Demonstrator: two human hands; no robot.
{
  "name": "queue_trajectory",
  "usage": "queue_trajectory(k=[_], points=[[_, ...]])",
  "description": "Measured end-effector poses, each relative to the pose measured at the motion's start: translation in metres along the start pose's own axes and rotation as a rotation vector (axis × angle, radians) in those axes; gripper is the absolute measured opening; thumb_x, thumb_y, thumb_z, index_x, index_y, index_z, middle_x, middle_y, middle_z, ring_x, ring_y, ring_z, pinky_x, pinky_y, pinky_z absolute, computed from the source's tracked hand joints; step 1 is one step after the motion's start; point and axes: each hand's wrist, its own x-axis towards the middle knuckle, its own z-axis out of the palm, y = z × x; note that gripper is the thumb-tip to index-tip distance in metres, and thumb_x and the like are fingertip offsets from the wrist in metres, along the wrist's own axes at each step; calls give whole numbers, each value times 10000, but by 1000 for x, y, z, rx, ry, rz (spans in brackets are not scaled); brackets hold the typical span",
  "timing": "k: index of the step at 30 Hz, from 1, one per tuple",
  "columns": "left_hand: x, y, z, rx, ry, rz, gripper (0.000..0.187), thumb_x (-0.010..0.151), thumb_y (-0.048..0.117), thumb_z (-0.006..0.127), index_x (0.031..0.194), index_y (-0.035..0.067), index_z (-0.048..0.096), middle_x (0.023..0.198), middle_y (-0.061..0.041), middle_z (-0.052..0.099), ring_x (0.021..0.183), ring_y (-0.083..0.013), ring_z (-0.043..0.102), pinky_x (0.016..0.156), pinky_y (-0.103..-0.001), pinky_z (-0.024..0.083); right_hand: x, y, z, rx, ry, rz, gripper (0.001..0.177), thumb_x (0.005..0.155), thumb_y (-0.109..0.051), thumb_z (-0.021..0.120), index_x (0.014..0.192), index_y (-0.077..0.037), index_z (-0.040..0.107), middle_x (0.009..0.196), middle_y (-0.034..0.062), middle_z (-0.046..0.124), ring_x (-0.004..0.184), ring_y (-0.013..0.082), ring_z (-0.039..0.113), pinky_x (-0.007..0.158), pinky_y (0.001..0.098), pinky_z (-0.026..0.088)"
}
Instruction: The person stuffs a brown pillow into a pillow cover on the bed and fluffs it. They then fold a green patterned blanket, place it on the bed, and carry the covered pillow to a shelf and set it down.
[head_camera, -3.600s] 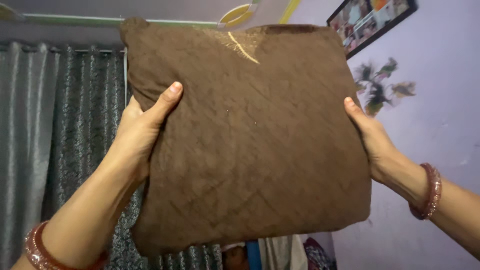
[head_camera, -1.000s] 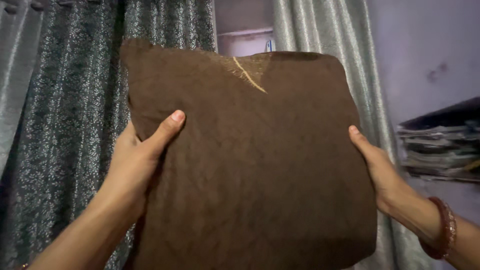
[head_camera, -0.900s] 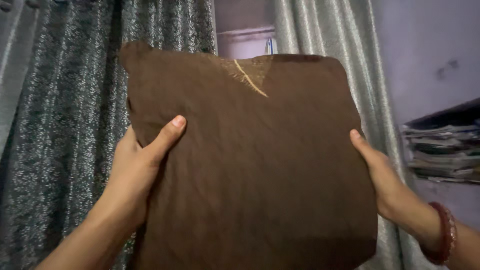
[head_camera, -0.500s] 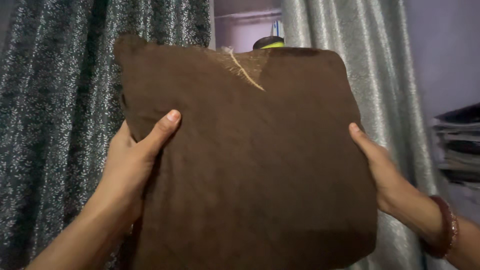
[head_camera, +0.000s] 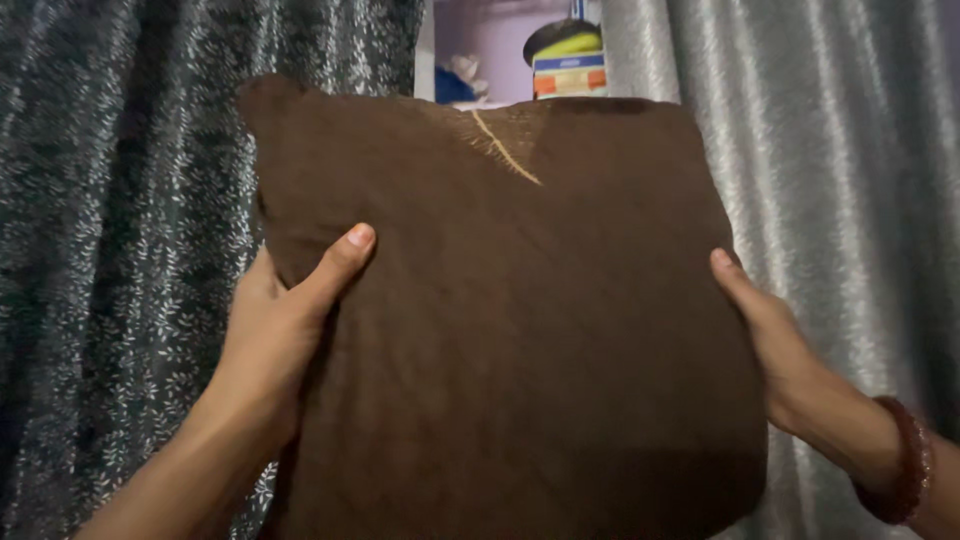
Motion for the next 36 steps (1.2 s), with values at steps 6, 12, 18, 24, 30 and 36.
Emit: queue_trajectory(k=[6,12,18,24,30,36], points=[[25,-35,-1,-52,-92,-12,655,857,342,774,1418,70,573,1320,-115,715,1143,-235,705,915,-398,592,18,27,2,16,4,-75,789,947,-590,487,1512,-40,443,1517,161,551,1358,292,552,1089,440,454],[50,-63,8,-92,-138,-29,648,813,322,737,1388,89,551,1304,-73,700,1146,-204,686,926,-376,579,26,34,2,-23,94,-77,768,968,-586,461,1498,-31,475,1484,179,578,1329,295,570,1066,442,468],[67,-95,20,-174,-229,-37,650,835,318,745,1401,71,542,1317,-102,695,1147,-226,698,903,-391,606,41,48,-7,-24,140,-79,761,951,-564,429,1541,-85,404,1536,124,524,1378,262,529,1103,418,445],[75,-124,36,-189,-237,-64,676,819,322,734,1398,47,522,1324,-121,684,1157,-238,700,923,-384,611,67,64,-25,-69,105,-28,777,933,-585,425,1556,-120,406,1550,115,519,1387,269,520,1100,419,439],[86,-144,54,-100,-193,-98,725,815,325,738,1444,77,479,1375,-95,657,1224,-231,674,962,-390,593,106,93,-35,-22,81,35,791,912,-641,484,1537,-160,425,1545,89,522,1378,268,518,1097,443,447],[90,-204,69,-66,-136,-93,712,823,312,758,1438,45,519,1352,-113,686,1205,-246,687,975,-382,581,144,131,-58,-149,115,127,809,922,-633,448,1552,-129,405,1553,121,489,1398,281,487,1129,464,423]])
